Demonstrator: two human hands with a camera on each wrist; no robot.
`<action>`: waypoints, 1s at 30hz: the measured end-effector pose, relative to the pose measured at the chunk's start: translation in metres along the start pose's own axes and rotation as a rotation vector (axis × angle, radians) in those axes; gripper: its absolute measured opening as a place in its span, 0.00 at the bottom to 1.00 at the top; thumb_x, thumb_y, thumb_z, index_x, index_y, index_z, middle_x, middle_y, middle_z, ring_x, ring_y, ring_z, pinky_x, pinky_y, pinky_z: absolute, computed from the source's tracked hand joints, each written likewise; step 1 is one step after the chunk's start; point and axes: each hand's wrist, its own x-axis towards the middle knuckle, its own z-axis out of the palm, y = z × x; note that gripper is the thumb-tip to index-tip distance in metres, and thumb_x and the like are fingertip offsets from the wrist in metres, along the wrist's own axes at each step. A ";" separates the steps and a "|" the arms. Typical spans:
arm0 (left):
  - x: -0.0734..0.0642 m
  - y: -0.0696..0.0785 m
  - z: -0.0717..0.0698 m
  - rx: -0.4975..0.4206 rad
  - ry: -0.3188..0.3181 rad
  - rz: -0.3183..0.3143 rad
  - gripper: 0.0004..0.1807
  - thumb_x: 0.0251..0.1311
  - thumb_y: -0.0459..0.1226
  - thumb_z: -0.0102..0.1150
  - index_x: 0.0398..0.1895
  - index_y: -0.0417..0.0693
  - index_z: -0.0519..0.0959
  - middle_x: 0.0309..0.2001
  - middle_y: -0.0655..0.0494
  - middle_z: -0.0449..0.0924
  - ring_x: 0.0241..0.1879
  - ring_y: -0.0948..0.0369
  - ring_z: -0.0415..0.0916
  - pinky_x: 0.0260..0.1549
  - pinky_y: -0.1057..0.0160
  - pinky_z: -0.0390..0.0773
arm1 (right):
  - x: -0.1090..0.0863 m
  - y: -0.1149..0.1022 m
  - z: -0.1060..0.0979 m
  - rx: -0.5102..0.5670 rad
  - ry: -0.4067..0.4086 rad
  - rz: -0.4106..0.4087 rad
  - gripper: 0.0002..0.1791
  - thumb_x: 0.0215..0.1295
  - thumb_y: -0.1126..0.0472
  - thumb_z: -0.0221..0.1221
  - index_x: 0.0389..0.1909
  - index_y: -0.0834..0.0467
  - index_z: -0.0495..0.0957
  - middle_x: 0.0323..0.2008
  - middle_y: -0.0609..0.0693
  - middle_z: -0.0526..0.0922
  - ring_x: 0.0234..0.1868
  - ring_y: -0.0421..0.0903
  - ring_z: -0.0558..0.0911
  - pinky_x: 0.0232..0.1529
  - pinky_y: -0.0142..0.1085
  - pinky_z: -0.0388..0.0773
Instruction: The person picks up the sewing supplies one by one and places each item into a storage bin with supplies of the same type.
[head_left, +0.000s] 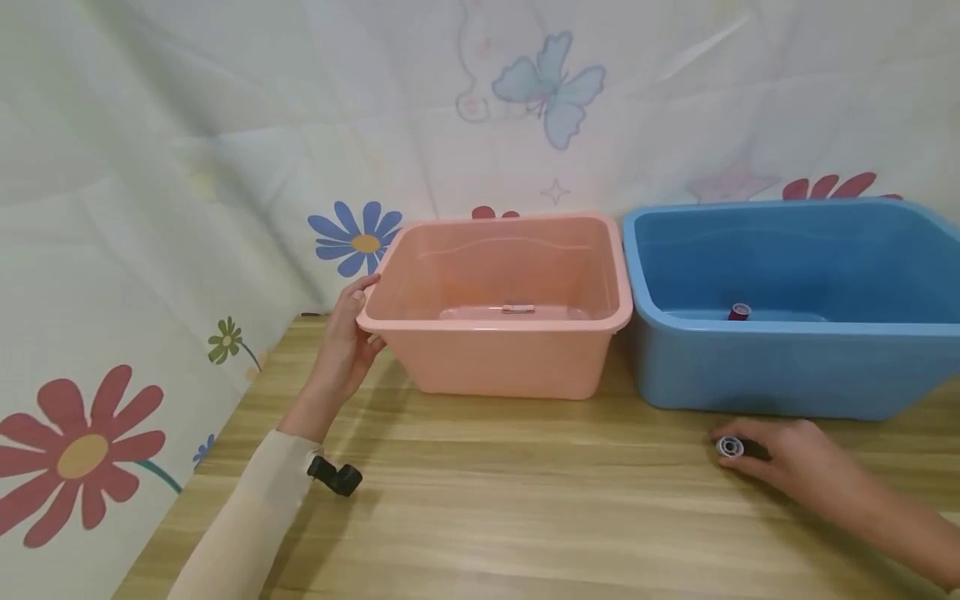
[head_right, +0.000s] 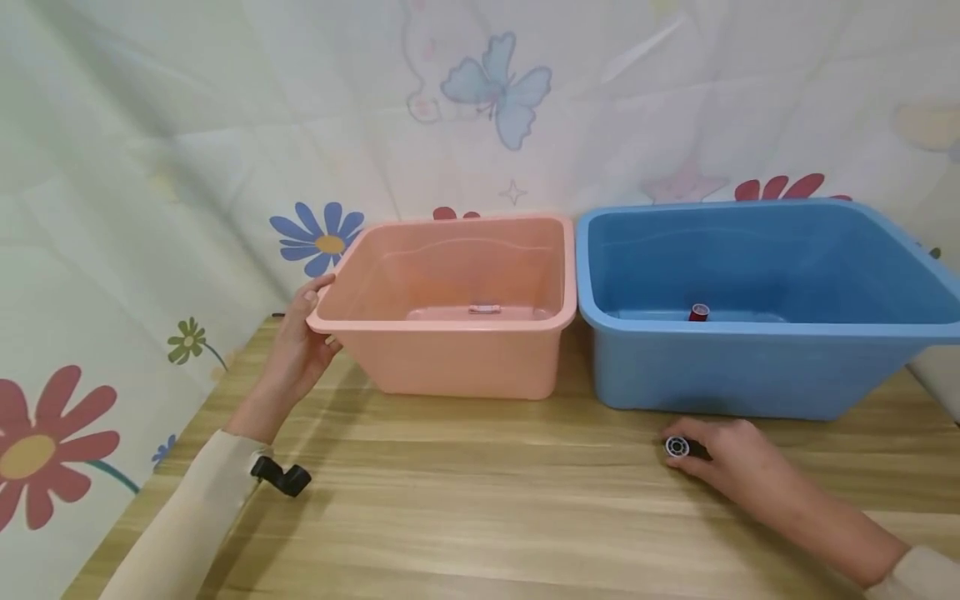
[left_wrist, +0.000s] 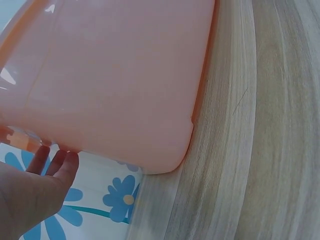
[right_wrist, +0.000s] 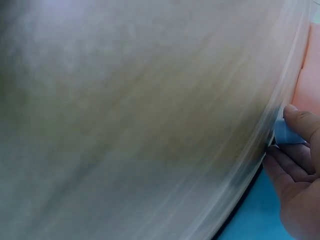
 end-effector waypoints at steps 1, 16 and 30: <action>0.000 0.000 0.000 0.000 0.002 -0.007 0.20 0.79 0.47 0.44 0.70 0.57 0.67 0.58 0.52 0.70 0.51 0.59 0.72 0.45 0.64 0.81 | 0.000 0.000 0.001 -0.005 0.007 -0.025 0.21 0.45 0.59 0.78 0.42 0.42 0.86 0.37 0.38 0.89 0.38 0.34 0.86 0.35 0.27 0.79; 0.001 0.001 -0.001 0.032 -0.013 -0.007 0.21 0.79 0.46 0.43 0.70 0.58 0.66 0.60 0.52 0.70 0.54 0.59 0.72 0.46 0.64 0.81 | 0.012 -0.004 -0.016 -0.042 0.110 -0.165 0.23 0.44 0.62 0.76 0.45 0.45 0.85 0.38 0.37 0.88 0.38 0.34 0.86 0.39 0.19 0.75; 0.002 0.002 -0.002 0.035 -0.024 -0.016 0.20 0.80 0.45 0.40 0.71 0.58 0.65 0.62 0.53 0.68 0.56 0.58 0.72 0.48 0.63 0.81 | 0.032 -0.023 -0.044 -0.090 0.027 -0.215 0.17 0.54 0.49 0.72 0.45 0.49 0.87 0.37 0.38 0.88 0.36 0.37 0.87 0.37 0.28 0.82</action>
